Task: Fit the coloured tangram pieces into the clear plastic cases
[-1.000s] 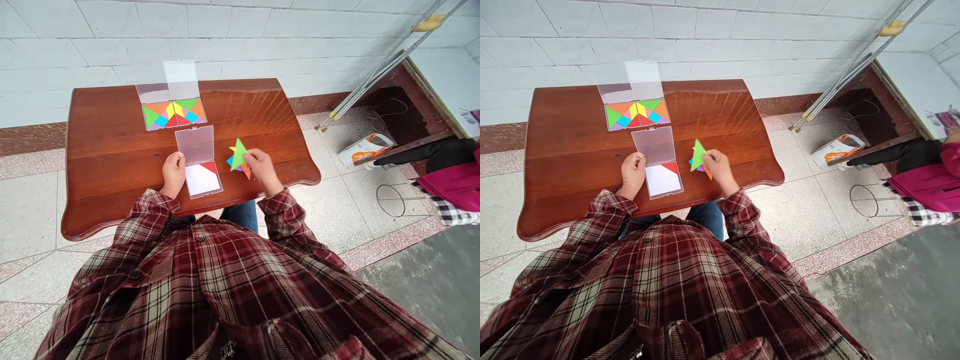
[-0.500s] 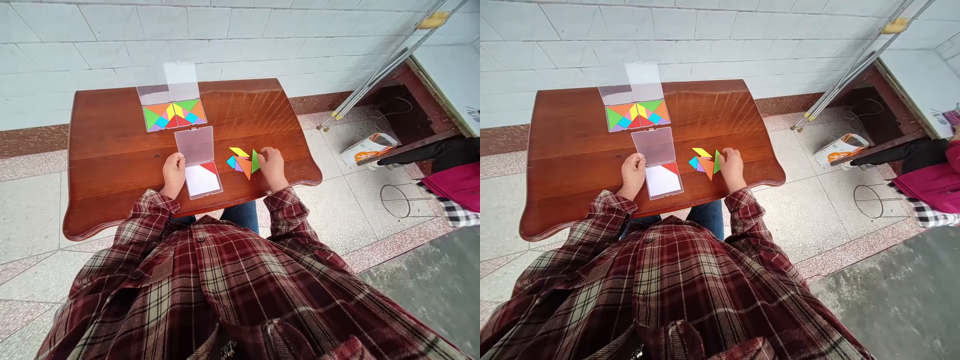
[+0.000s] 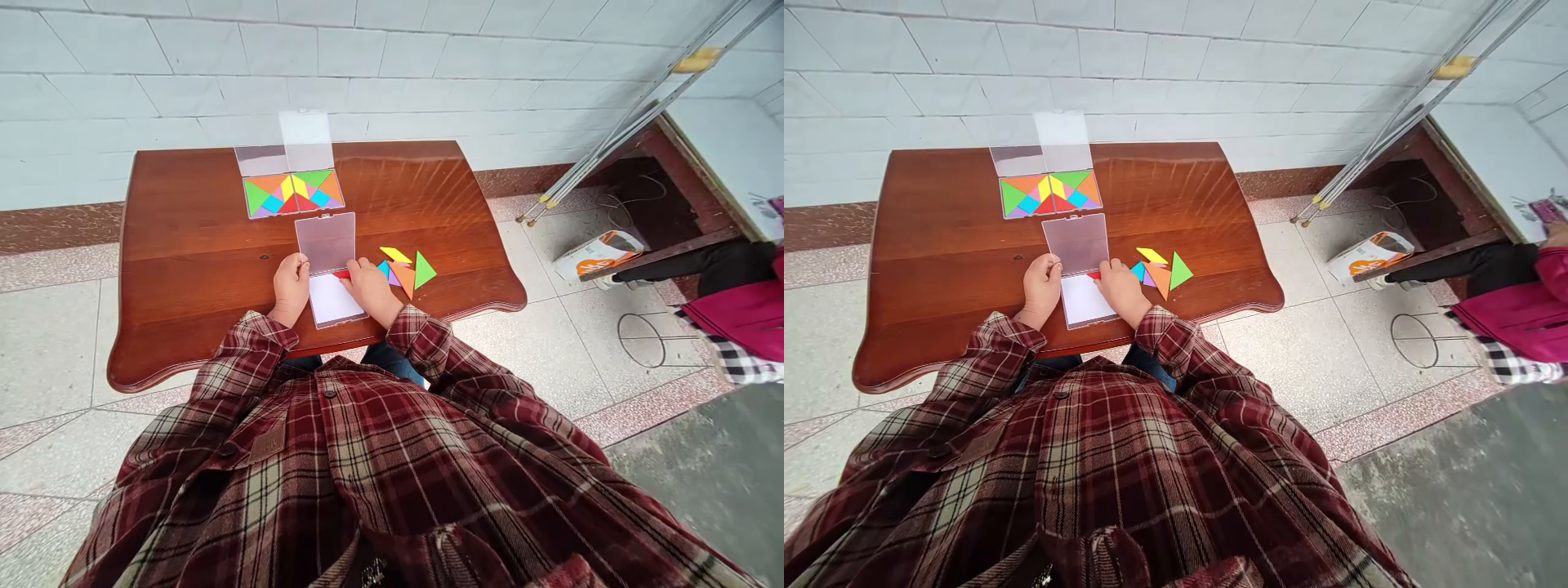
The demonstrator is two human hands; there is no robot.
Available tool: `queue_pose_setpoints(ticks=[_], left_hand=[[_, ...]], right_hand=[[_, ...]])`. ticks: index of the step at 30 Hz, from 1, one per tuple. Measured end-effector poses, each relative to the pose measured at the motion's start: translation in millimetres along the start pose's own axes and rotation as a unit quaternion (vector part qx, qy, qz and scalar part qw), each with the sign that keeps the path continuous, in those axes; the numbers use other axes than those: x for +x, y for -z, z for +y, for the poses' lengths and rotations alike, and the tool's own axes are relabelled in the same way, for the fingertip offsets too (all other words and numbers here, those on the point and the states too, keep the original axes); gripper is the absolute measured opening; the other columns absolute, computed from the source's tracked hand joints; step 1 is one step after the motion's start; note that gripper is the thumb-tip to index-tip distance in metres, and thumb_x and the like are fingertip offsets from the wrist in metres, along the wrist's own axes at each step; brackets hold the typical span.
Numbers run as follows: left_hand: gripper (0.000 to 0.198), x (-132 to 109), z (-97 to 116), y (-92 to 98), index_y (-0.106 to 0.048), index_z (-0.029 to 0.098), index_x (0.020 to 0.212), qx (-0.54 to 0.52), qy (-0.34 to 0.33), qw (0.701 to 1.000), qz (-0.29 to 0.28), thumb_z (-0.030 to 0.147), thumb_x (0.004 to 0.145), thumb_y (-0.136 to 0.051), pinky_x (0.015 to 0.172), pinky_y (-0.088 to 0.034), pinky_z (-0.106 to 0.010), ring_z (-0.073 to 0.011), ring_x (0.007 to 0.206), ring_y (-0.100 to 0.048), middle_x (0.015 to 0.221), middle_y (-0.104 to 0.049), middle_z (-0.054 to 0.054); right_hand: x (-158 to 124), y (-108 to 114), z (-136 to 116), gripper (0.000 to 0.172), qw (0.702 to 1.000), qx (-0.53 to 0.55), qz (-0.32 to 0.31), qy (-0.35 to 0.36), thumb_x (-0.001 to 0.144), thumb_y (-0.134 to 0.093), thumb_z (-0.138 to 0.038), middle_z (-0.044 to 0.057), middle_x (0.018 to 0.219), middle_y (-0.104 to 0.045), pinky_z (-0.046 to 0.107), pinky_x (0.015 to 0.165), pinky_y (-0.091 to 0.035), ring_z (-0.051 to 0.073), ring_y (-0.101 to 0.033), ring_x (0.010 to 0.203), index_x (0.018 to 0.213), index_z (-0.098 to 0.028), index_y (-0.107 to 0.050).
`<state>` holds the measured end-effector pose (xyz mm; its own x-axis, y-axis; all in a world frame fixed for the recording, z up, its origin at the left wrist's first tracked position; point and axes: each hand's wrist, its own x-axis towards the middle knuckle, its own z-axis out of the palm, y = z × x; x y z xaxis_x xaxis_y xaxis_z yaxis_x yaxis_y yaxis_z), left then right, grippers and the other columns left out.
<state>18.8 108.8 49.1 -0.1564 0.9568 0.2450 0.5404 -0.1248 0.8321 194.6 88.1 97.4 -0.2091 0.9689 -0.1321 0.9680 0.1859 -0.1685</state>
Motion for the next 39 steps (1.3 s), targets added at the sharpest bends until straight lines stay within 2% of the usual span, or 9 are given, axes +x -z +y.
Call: queue_pose_setpoints(ticks=[10, 17, 20, 23, 26, 33, 39], left_hand=[[0.007, 0.1, 2.4, 0.6, -0.055, 0.022, 0.079, 0.005, 0.000, 1.000, -0.001, 0.017, 0.082, -0.051, 0.085, -0.046, -0.034, -0.0185, 0.085, -0.057, 0.084, -0.063, -0.003], [0.008, 1.4, 4.9, 1.5, -0.054, 0.022, 0.080, 0.009, 0.014, 1.000, -0.010, 0.016, 0.082, -0.050, 0.084, -0.046, -0.034, -0.0189, 0.085, -0.057, 0.085, -0.062, -0.003], [0.008, 1.0, 9.0, 4.2, -0.054, 0.022, 0.080, 0.024, 0.019, 0.999, -0.021, 0.015, 0.083, -0.050, 0.086, -0.045, -0.034, -0.0197, 0.087, -0.058, 0.086, -0.063, -0.004], [0.009, 0.0, 13.1, 7.2, -0.053, 0.022, 0.080, 0.047, 0.020, 0.998, -0.032, 0.015, 0.084, -0.049, 0.088, -0.045, -0.033, -0.0200, 0.091, -0.059, 0.089, -0.064, -0.004], [0.008, -0.4, 14.4, 8.2, -0.053, 0.022, 0.081, 0.056, 0.020, 0.998, -0.037, 0.016, 0.085, -0.049, 0.089, -0.044, -0.033, -0.0202, 0.093, -0.059, 0.091, -0.066, -0.005], [0.009, 0.4, 11.0, 5.3, -0.054, 0.022, 0.081, 0.053, 0.024, 0.998, -0.027, 0.015, 0.084, -0.050, 0.088, -0.045, -0.033, -0.0205, 0.093, -0.059, 0.091, -0.067, -0.005], [0.009, 0.4, 10.5, 4.8, -0.055, 0.021, 0.081, 0.050, 0.020, 0.998, -0.023, 0.014, 0.083, -0.050, 0.088, -0.045, -0.033, -0.0201, 0.093, -0.060, 0.091, -0.066, -0.005]], right_hand=[[6.4, -4.5, -5.9, 0.039, 0.997, -0.067, -0.023, 0.033, 0.097, -0.025, -0.013, 0.028, 0.112, -0.061, 0.036, 0.080, -0.047, 0.030, -0.064, 0.102, 0.123, -0.005, -0.053], [3.7, 0.9, -11.2, 0.039, 0.997, -0.067, -0.020, 0.029, 0.097, -0.024, -0.011, 0.028, 0.112, -0.061, 0.038, 0.079, -0.048, 0.031, -0.066, 0.101, 0.124, -0.005, -0.052], [5.1, 3.8, -10.5, 0.033, 0.996, -0.078, -0.027, 0.019, 0.101, -0.032, -0.022, 0.026, 0.113, -0.062, 0.037, 0.079, -0.050, 0.030, -0.067, 0.101, 0.124, -0.007, -0.051], [7.8, 6.6, -7.8, 0.039, 0.995, -0.088, -0.041, 0.006, 0.101, -0.041, -0.041, 0.022, 0.116, -0.061, 0.035, 0.080, -0.051, 0.029, -0.067, 0.103, 0.124, -0.010, -0.049], [10.0, 7.1, -6.2, 0.040, 0.994, -0.098, -0.048, 0.001, 0.102, -0.040, -0.044, 0.020, 0.119, -0.060, 0.033, 0.081, -0.051, 0.026, -0.067, 0.103, 0.123, -0.011, -0.048], [11.3, 1.9, -13.0, 0.031, 0.990, -0.131, -0.041, 0.016, 0.102, -0.033, -0.027, 0.023, 0.113, -0.062, 0.032, 0.078, -0.051, 0.026, -0.068, 0.101, 0.121, -0.008, -0.049], [12.3, -0.5, -18.4, 0.032, 0.992, -0.125, -0.030, 0.007, 0.098, -0.029, -0.015, 0.025, 0.109, -0.064, 0.032, 0.073, -0.052, 0.028, -0.070, 0.098, 0.120, -0.007, -0.050]])
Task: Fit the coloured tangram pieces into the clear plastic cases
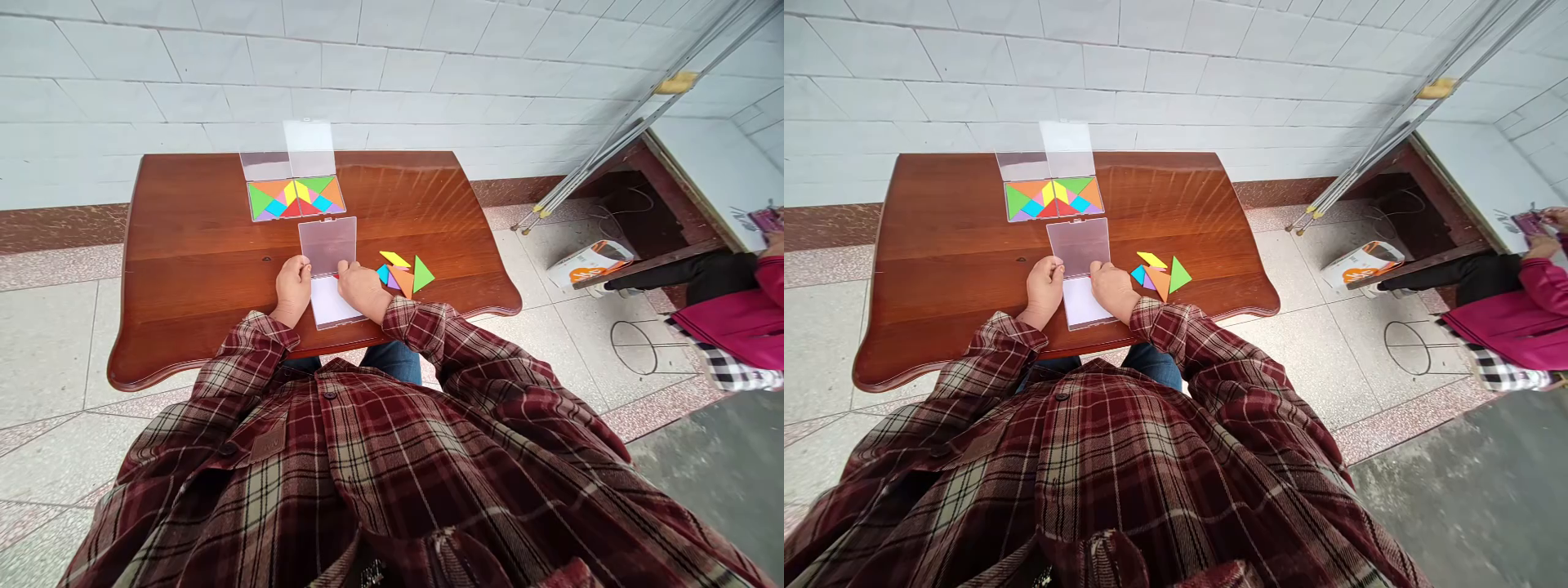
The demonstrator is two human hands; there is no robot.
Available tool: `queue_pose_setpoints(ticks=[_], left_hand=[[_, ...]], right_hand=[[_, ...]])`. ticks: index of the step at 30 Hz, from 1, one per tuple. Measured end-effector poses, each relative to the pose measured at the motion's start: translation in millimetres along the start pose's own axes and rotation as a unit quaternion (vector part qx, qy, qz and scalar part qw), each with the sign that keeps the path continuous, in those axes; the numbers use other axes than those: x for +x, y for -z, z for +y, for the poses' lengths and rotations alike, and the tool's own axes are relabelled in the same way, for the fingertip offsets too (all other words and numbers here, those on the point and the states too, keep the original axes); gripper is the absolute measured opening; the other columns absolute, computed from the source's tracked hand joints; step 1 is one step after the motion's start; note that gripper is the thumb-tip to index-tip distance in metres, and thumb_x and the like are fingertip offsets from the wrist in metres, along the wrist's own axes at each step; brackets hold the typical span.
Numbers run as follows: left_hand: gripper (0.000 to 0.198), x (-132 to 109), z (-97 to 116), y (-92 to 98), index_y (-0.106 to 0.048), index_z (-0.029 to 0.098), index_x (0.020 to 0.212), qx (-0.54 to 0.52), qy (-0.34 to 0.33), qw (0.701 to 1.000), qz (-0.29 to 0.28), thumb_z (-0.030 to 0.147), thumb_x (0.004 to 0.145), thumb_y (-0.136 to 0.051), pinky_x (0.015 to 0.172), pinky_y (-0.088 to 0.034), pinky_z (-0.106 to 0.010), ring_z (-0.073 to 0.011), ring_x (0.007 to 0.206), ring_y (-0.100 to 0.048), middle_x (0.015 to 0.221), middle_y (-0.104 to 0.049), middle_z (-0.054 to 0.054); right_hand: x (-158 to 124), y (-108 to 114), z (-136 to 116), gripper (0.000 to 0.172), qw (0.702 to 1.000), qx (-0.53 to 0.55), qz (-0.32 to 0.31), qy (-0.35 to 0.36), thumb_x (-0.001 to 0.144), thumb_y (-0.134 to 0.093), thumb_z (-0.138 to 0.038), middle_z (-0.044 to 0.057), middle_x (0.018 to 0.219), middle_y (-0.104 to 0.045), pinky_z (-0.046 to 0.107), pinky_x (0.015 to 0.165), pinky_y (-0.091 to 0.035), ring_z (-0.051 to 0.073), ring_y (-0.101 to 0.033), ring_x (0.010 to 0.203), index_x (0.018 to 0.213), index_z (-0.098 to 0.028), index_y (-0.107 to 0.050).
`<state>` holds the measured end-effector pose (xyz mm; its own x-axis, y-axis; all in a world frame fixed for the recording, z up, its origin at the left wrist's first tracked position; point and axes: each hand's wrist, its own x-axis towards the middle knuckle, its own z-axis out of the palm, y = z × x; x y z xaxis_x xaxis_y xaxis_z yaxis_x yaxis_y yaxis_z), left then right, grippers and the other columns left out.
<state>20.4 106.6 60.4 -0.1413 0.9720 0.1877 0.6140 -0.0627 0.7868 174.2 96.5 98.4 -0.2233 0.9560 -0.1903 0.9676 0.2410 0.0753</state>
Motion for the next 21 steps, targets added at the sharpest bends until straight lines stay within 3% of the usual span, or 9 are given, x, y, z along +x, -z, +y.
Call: queue_pose_setpoints(ticks=[7, 16, 21], left_hand=[[0.010, -0.1, 3.4, 0.6, -0.054, 0.021, 0.080, 0.001, 0.007, 1.000, -0.004, 0.013, 0.083, -0.050, 0.086, -0.045, -0.033, -0.0202, 0.090, -0.059, 0.089, -0.065, -0.005], [0.010, 0.4, -0.4, -0.4, -0.055, 0.022, 0.080, -0.002, 0.000, 1.000, -0.008, 0.013, 0.083, -0.051, 0.087, -0.045, -0.033, -0.0203, 0.090, -0.059, 0.088, -0.065, -0.005], [0.010, 0.8, 0.5, 0.2, -0.055, 0.022, 0.081, 0.004, 0.003, 1.000, -0.012, 0.013, 0.084, -0.050, 0.090, -0.046, -0.033, -0.0205, 0.093, -0.060, 0.089, -0.066, -0.005]], right_hand=[[1.3, -1.8, 2.9, 0.033, 1.000, 0.013, 0.009, 0.002, 0.097, -0.029, -0.015, 0.026, 0.107, -0.065, 0.034, 0.074, -0.052, 0.029, -0.070, 0.098, 0.120, -0.007, -0.052], [-3.3, 19.6, 17.2, 0.036, 1.000, 0.009, 0.004, -0.016, 0.095, -0.029, -0.006, 0.023, 0.105, -0.069, 0.032, 0.076, -0.052, 0.027, -0.071, 0.098, 0.124, -0.006, -0.051], [-3.4, 12.7, 25.1, 0.041, 0.999, -0.008, 0.014, -0.041, 0.094, -0.031, -0.004, 0.020, 0.102, -0.071, 0.029, 0.075, -0.051, 0.024, -0.072, 0.095, 0.132, -0.007, -0.044]])
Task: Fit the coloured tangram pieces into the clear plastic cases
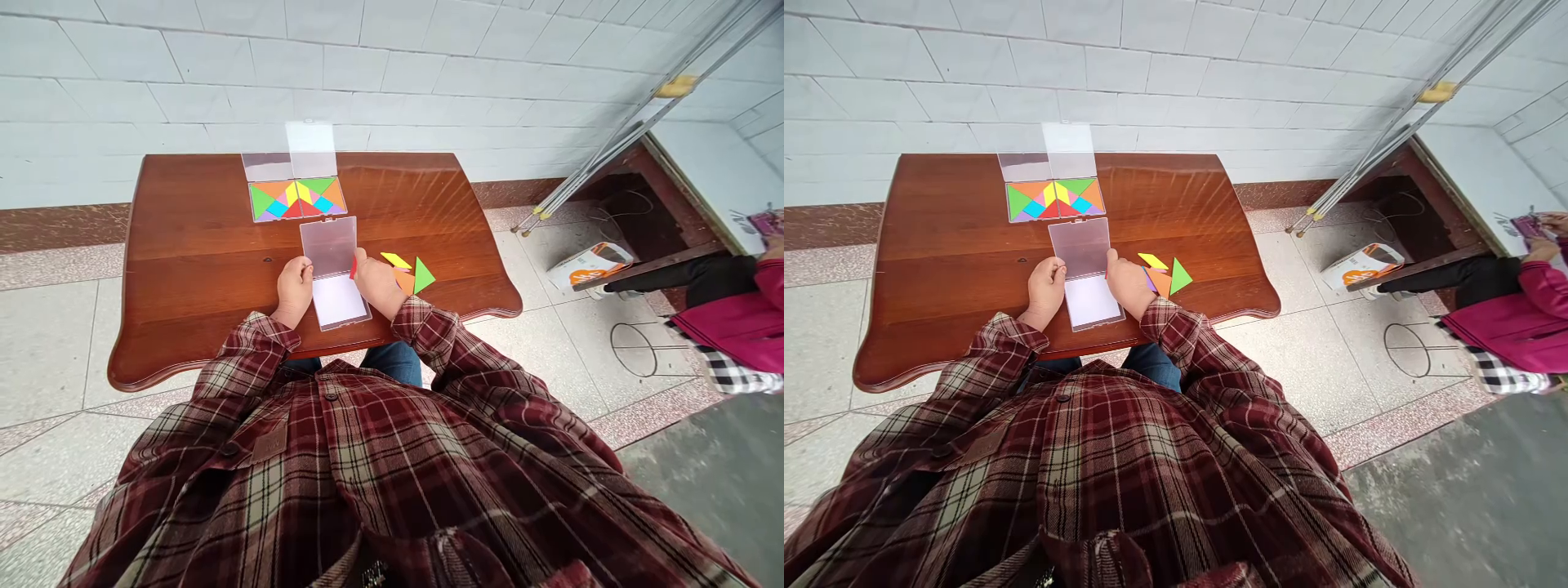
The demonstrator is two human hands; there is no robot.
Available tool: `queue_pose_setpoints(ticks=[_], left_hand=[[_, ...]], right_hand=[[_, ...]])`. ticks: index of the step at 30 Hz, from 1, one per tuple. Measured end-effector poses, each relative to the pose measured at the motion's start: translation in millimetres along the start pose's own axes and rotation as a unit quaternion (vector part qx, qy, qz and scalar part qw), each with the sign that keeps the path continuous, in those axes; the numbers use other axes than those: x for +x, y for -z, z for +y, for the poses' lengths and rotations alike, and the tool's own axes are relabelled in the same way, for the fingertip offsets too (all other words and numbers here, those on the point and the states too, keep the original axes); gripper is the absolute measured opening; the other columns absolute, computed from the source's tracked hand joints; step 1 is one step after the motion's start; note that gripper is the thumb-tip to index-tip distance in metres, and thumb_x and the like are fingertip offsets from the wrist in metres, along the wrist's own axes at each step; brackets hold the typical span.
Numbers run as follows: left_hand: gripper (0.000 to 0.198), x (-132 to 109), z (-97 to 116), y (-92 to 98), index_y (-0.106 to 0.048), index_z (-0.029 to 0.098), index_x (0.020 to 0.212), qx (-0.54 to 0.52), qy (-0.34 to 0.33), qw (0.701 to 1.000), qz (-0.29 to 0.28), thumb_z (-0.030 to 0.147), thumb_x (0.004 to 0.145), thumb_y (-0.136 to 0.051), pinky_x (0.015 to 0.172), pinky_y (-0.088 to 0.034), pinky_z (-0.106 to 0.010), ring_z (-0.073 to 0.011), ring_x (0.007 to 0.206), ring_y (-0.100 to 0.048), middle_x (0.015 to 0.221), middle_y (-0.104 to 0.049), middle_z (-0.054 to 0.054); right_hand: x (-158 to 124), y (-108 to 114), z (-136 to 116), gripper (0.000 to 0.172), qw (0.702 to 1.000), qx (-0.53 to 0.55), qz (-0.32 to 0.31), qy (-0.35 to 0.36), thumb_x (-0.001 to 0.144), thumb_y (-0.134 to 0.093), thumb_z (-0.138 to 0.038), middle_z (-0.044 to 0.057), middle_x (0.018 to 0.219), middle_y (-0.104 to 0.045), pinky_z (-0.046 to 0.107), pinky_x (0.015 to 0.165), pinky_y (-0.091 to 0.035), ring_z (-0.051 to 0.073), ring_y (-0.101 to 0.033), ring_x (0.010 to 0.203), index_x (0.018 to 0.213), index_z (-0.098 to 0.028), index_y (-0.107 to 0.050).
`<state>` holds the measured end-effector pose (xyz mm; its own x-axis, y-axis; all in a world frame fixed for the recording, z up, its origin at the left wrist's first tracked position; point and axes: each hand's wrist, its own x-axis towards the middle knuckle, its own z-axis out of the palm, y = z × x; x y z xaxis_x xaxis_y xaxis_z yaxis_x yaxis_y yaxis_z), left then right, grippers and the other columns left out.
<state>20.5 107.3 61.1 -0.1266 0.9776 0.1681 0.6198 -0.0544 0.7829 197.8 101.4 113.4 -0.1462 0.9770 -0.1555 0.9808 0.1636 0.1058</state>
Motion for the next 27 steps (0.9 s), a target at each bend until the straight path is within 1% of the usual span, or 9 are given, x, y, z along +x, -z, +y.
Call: queue_pose_setpoints(ticks=[2, 5, 7, 9, 13, 17, 20, 23, 27], left_hand=[[0.010, -0.3, 0.4, 0.3, -0.055, 0.021, 0.082, 0.000, 0.001, 1.000, -0.002, 0.013, 0.084, -0.050, 0.091, -0.046, -0.032, -0.0202, 0.094, -0.061, 0.089, -0.066, -0.005], [0.009, -0.6, 0.1, 0.5, -0.055, 0.021, 0.082, 0.001, -0.001, 1.000, -0.003, 0.014, 0.084, -0.050, 0.091, -0.046, -0.032, -0.0199, 0.094, -0.061, 0.090, -0.066, -0.005], [0.008, -0.7, -0.2, 0.7, -0.055, 0.022, 0.082, 0.000, -0.001, 1.000, -0.004, 0.015, 0.084, -0.050, 0.090, -0.046, -0.032, -0.0198, 0.094, -0.061, 0.091, -0.066, -0.005], [0.008, -0.8, -0.4, 0.9, -0.054, 0.022, 0.082, -0.004, 0.000, 1.000, -0.003, 0.015, 0.084, -0.050, 0.091, -0.046, -0.033, -0.0198, 0.093, -0.060, 0.091, -0.066, -0.004], [0.008, -1.1, -0.1, 1.3, -0.054, 0.022, 0.082, -0.010, -0.003, 1.000, -0.001, 0.016, 0.083, -0.050, 0.091, -0.046, -0.034, -0.0201, 0.092, -0.060, 0.090, -0.065, -0.005], [0.007, -1.4, 0.6, 2.2, -0.054, 0.022, 0.080, -0.012, -0.004, 1.000, 0.002, 0.016, 0.083, -0.050, 0.090, -0.046, -0.033, -0.0196, 0.091, -0.059, 0.088, -0.065, -0.004], [0.007, -1.3, 1.2, 2.6, -0.053, 0.022, 0.081, -0.010, -0.001, 1.000, 0.001, 0.016, 0.083, -0.050, 0.090, -0.046, -0.033, -0.0193, 0.091, -0.059, 0.089, -0.065, -0.004], [0.007, -1.3, 1.8, 2.9, -0.053, 0.022, 0.081, -0.008, 0.000, 1.000, 0.000, 0.016, 0.083, -0.049, 0.091, -0.046, -0.033, -0.0195, 0.092, -0.060, 0.090, -0.065, -0.005], [0.008, -1.7, 2.0, 3.3, -0.053, 0.022, 0.082, -0.007, -0.001, 1.000, -0.002, 0.016, 0.083, -0.049, 0.092, -0.046, -0.033, -0.0194, 0.093, -0.060, 0.090, -0.065, -0.005]], right_hand=[[-1.9, -2.3, 1.7, 0.043, 1.000, -0.005, 0.004, 0.003, 0.094, -0.031, -0.004, 0.020, 0.105, -0.071, 0.027, 0.075, -0.051, 0.023, -0.072, 0.096, 0.136, -0.007, -0.041], [-5.9, -0.9, 3.4, 0.044, 1.000, 0.012, -0.003, 0.007, 0.096, -0.030, -0.006, 0.020, 0.109, -0.071, 0.025, 0.076, -0.050, 0.022, -0.072, 0.097, 0.139, -0.007, -0.040], [-8.2, 1.7, 5.0, 0.043, 0.999, 0.050, -0.013, 0.000, 0.098, -0.031, -0.010, 0.019, 0.110, -0.072, 0.026, 0.076, -0.050, 0.022, -0.072, 0.097, 0.140, -0.009, -0.040], [-10.0, 3.0, 7.6, 0.041, 0.993, 0.115, -0.018, -0.010, 0.100, -0.034, -0.015, 0.018, 0.109, -0.073, 0.028, 0.078, -0.050, 0.023, -0.072, 0.096, 0.140, -0.010, -0.041], [-12.1, -3.9, 15.7, 0.036, 0.965, 0.261, -0.013, -0.013, 0.095, -0.041, -0.014, 0.012, 0.108, -0.074, 0.030, 0.084, -0.048, 0.021, -0.069, 0.097, 0.130, -0.013, -0.049], [-13.2, -17.7, 24.9, 0.032, 0.931, 0.364, -0.006, -0.018, 0.087, -0.046, -0.011, 0.007, 0.096, -0.073, 0.029, 0.081, -0.047, 0.018, -0.066, 0.088, 0.118, -0.014, -0.055], [-15.9, -23.5, 29.6, 0.033, 0.911, 0.412, -0.012, -0.024, 0.083, -0.050, -0.012, 0.002, 0.084, -0.070, 0.028, 0.077, -0.046, 0.016, -0.063, 0.079, 0.115, -0.015, -0.055], [-20.8, -24.1, 30.8, 0.035, 0.897, 0.442, -0.025, -0.018, 0.080, -0.052, -0.013, -0.003, 0.075, -0.065, 0.026, 0.074, -0.044, 0.014, -0.060, 0.073, 0.114, -0.016, -0.055], [-25.2, -23.8, 29.3, 0.026, 0.879, 0.476, -0.028, -0.001, 0.077, -0.052, -0.014, -0.005, 0.072, -0.061, 0.025, 0.071, -0.042, 0.013, -0.057, 0.072, 0.103, -0.017, -0.057]])
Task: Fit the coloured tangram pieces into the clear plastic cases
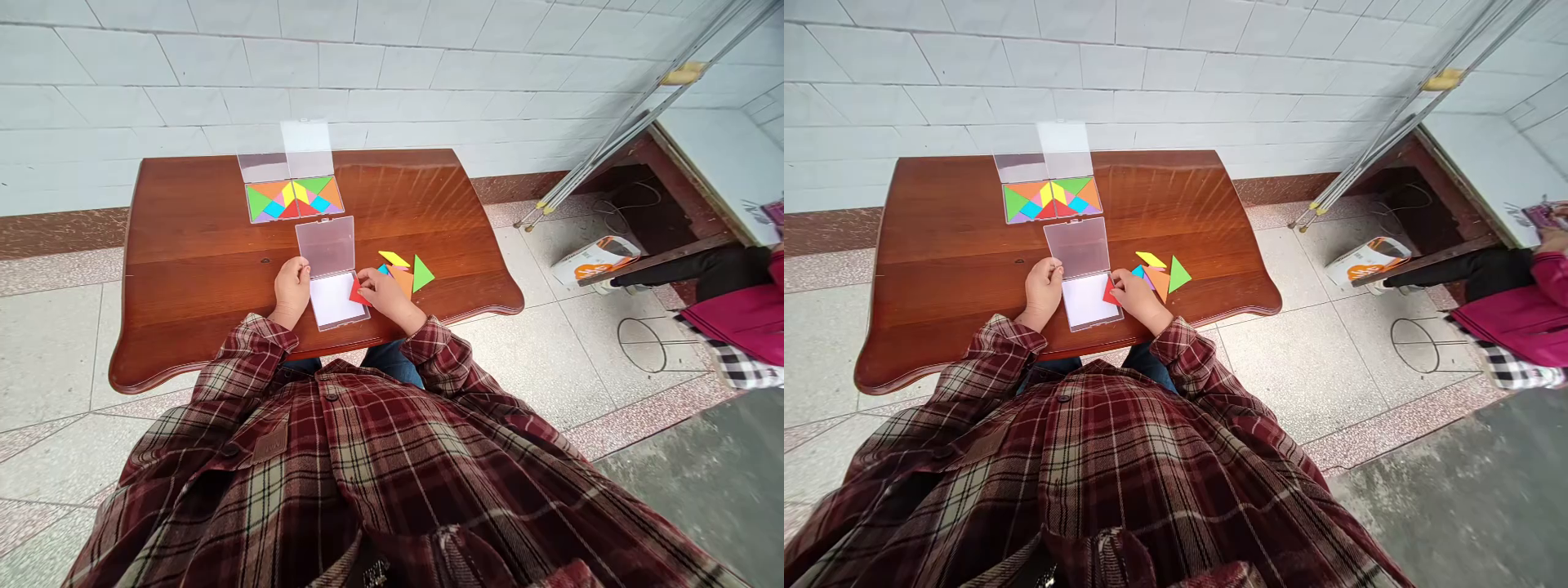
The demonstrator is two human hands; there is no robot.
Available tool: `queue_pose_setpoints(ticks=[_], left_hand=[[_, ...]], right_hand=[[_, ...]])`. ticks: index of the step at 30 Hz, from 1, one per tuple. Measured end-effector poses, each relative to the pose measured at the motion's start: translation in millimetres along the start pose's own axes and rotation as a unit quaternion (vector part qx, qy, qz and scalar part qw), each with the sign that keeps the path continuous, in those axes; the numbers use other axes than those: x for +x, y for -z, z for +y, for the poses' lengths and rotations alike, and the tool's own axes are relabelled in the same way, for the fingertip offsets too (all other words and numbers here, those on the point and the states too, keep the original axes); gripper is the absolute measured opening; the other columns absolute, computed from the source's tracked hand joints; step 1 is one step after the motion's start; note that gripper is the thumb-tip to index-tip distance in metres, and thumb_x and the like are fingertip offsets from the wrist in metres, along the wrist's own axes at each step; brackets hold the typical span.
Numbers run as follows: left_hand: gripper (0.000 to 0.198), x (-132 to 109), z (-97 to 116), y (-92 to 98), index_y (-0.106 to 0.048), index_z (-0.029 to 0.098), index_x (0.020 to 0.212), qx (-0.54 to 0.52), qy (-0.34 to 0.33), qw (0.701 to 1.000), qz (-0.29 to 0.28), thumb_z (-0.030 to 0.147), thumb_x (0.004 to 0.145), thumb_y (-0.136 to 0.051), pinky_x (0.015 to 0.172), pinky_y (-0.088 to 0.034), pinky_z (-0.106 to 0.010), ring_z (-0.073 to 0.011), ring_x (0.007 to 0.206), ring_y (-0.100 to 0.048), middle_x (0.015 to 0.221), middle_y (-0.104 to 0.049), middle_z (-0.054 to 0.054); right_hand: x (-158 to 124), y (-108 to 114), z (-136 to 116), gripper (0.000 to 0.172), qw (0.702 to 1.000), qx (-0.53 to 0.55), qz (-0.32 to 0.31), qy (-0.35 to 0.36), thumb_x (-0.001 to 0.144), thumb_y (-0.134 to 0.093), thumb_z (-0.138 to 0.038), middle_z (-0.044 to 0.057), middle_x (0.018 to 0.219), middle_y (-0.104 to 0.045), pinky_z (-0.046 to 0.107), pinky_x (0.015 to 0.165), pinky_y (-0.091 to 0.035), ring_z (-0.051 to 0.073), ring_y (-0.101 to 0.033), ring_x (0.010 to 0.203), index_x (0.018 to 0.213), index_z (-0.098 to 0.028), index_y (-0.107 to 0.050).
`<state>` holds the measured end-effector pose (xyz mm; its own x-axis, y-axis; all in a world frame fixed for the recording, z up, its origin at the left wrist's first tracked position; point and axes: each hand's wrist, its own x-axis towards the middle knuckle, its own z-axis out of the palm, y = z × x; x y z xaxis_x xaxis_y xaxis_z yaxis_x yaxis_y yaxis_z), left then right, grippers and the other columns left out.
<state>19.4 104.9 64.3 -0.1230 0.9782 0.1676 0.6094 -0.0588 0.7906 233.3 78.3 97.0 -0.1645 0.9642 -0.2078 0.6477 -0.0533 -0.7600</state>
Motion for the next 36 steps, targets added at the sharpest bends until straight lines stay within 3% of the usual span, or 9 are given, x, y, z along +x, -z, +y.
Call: queue_pose_setpoints(ticks=[5, 13, 22, 26, 29, 36], left_hand=[[0.008, -0.2, -0.4, 0.2, -0.055, 0.021, 0.084, 0.002, -0.006, 1.000, -0.004, 0.016, 0.083, -0.048, 0.089, -0.047, -0.032, -0.0190, 0.090, -0.060, 0.091, -0.066, -0.005], [0.008, 0.1, -0.7, -0.6, -0.056, 0.021, 0.084, 0.005, -0.009, 1.000, -0.007, 0.018, 0.082, -0.049, 0.087, -0.047, -0.033, -0.0189, 0.088, -0.060, 0.090, -0.066, -0.005], [0.008, 0.0, -2.2, -1.4, -0.057, 0.021, 0.084, -0.005, -0.002, 1.000, -0.006, 0.020, 0.083, -0.049, 0.085, -0.048, -0.032, -0.0178, 0.085, -0.059, 0.086, -0.064, -0.004], [0.009, 0.1, -1.4, -0.4, -0.057, 0.021, 0.082, -0.001, -0.010, 1.000, -0.002, 0.020, 0.083, -0.049, 0.087, -0.048, -0.032, -0.0182, 0.087, -0.060, 0.088, -0.066, -0.005], [0.010, -0.1, -1.3, -0.1, -0.057, 0.022, 0.081, 0.001, -0.017, 1.000, 0.004, 0.020, 0.084, -0.048, 0.088, -0.048, -0.031, -0.0180, 0.087, -0.059, 0.087, -0.066, -0.004], [0.012, -1.1, 0.3, 0.6, -0.057, 0.021, 0.079, 0.001, -0.031, 0.999, 0.005, 0.020, 0.085, -0.046, 0.087, -0.048, -0.031, -0.0176, 0.086, -0.059, 0.085, -0.066, -0.004]], right_hand=[[0.3, -2.7, 3.3, 0.015, 1.000, 0.027, 0.005, 0.009, 0.075, -0.052, -0.013, -0.004, 0.073, -0.060, 0.026, 0.072, -0.041, 0.013, -0.056, 0.073, 0.088, -0.018, -0.057], [-2.0, -7.6, 5.5, 0.010, 1.000, 0.016, 0.003, 0.001, 0.075, -0.053, -0.014, -0.005, 0.073, -0.059, 0.025, 0.070, -0.041, 0.012, -0.054, 0.070, 0.083, -0.019, -0.057], [-2.5, -8.7, -0.1, 0.019, 0.997, 0.061, 0.002, -0.049, 0.073, -0.061, -0.013, -0.009, 0.063, -0.055, 0.024, 0.064, -0.042, 0.011, -0.055, 0.062, 0.091, -0.019, -0.056], [-4.3, -11.9, -4.8, 0.014, 0.986, 0.136, -0.027, -0.088, 0.079, -0.056, -0.015, -0.010, 0.059, -0.051, 0.021, 0.051, -0.041, 0.009, -0.052, 0.050, 0.092, -0.019, -0.052], [-7.1, -14.1, -10.7, 0.020, 0.978, 0.175, -0.037, -0.105, 0.082, -0.055, -0.014, -0.011, 0.055, -0.050, 0.019, 0.044, -0.041, 0.009, -0.052, 0.046, 0.100, -0.019, -0.049], [-11.5, -22.0, -21.7, 0.021, 0.972, 0.198, -0.062, -0.110, 0.084, -0.053, -0.009, -0.014, 0.050, -0.051, 0.015, 0.043, -0.043, 0.006, -0.050, 0.040, 0.102, -0.020, -0.047]])
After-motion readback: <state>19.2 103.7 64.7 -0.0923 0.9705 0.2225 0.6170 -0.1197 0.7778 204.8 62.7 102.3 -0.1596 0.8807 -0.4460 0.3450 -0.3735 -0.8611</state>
